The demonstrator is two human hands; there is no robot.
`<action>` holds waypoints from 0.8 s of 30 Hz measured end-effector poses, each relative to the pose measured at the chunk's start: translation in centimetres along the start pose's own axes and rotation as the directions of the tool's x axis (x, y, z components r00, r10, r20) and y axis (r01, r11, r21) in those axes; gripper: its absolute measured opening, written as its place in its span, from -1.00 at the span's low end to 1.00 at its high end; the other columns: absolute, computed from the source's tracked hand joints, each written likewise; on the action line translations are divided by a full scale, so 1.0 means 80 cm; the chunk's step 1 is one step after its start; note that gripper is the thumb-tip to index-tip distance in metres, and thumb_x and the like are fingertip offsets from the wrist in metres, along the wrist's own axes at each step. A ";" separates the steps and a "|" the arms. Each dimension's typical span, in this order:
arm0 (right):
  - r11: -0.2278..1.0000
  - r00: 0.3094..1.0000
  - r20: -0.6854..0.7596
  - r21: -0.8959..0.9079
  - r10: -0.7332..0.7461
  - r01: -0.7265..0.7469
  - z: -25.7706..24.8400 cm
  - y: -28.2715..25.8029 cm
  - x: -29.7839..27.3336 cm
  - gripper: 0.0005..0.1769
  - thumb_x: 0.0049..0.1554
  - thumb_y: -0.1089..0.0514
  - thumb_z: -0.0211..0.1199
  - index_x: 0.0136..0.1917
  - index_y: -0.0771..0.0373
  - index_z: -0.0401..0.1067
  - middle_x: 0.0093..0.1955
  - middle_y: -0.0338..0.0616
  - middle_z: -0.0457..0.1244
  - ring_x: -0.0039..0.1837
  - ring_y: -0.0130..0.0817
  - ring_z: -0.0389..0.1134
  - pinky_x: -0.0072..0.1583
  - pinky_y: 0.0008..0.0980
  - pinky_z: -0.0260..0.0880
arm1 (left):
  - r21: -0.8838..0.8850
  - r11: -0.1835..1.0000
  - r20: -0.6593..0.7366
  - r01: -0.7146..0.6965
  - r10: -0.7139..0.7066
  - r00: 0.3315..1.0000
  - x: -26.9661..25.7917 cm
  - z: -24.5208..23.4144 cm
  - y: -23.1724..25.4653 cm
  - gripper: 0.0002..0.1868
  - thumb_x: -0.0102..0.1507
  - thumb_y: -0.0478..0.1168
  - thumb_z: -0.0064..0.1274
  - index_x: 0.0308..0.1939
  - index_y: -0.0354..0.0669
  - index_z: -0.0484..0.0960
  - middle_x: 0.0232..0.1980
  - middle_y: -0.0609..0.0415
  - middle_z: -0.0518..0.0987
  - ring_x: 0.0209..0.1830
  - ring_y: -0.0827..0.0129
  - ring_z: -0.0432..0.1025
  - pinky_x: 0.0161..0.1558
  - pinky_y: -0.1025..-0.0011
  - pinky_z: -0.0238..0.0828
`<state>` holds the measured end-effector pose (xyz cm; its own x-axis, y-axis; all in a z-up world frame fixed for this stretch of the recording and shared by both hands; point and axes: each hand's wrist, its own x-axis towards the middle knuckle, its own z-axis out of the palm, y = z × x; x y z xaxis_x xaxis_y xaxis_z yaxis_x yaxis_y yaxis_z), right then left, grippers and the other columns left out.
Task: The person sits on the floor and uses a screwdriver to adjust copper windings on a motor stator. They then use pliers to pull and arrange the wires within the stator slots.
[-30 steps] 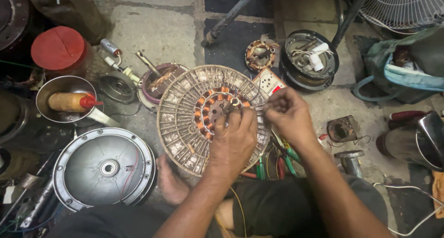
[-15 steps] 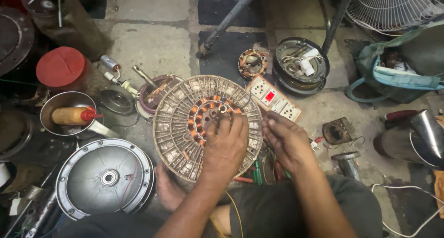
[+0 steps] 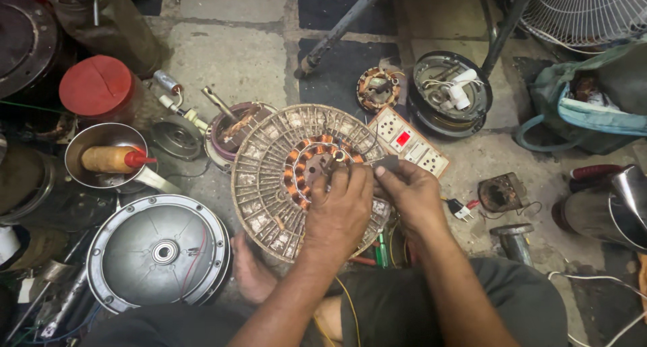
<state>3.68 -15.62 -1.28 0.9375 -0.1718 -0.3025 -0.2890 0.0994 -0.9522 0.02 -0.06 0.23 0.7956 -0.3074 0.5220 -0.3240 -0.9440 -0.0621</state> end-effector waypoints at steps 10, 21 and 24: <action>0.999 0.997 0.062 -0.016 -0.042 0.043 -0.038 -0.033 0.018 -0.80 0.20 0.23 0.28 0.05 0.39 0.46 -0.15 -0.09 0.39 -0.18 -0.38 0.40 -0.05 -0.37 0.49 | 0.049 0.999 -0.017 -0.003 0.004 1.000 -0.001 -0.001 -0.001 -0.63 0.24 -0.12 -0.02 0.11 -0.06 0.57 0.00 0.19 0.42 0.08 0.41 0.30 0.19 0.23 0.09; 0.998 0.991 0.131 -0.059 -0.004 0.012 -0.014 0.000 0.022 -0.84 0.14 0.32 0.29 0.02 0.41 0.50 -0.07 -0.05 0.42 -0.12 -0.37 0.48 0.00 -0.37 0.57 | 0.007 1.000 -0.020 0.000 0.000 1.000 0.001 -0.003 -0.002 -0.66 0.24 -0.11 -0.04 0.07 -0.07 0.58 0.02 0.18 0.42 0.07 0.38 0.32 0.20 0.20 0.12; 0.993 0.981 0.191 -0.108 -0.021 0.042 -0.016 -0.006 0.022 -0.86 0.20 0.28 0.28 0.01 0.41 0.51 -0.10 -0.04 0.41 -0.13 -0.39 0.45 -0.02 -0.38 0.53 | 0.002 1.000 -0.023 -0.004 0.004 1.000 0.000 -0.003 -0.002 -0.63 0.23 -0.11 -0.04 0.09 -0.09 0.59 0.03 0.17 0.42 0.07 0.38 0.31 0.18 0.21 0.11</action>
<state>5.22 -17.20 -1.42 0.9630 0.0162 -0.2690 -0.2688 -0.0140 -0.9631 -0.03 0.08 0.46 0.7821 -0.3084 0.5414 -0.3262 -0.9430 -0.0659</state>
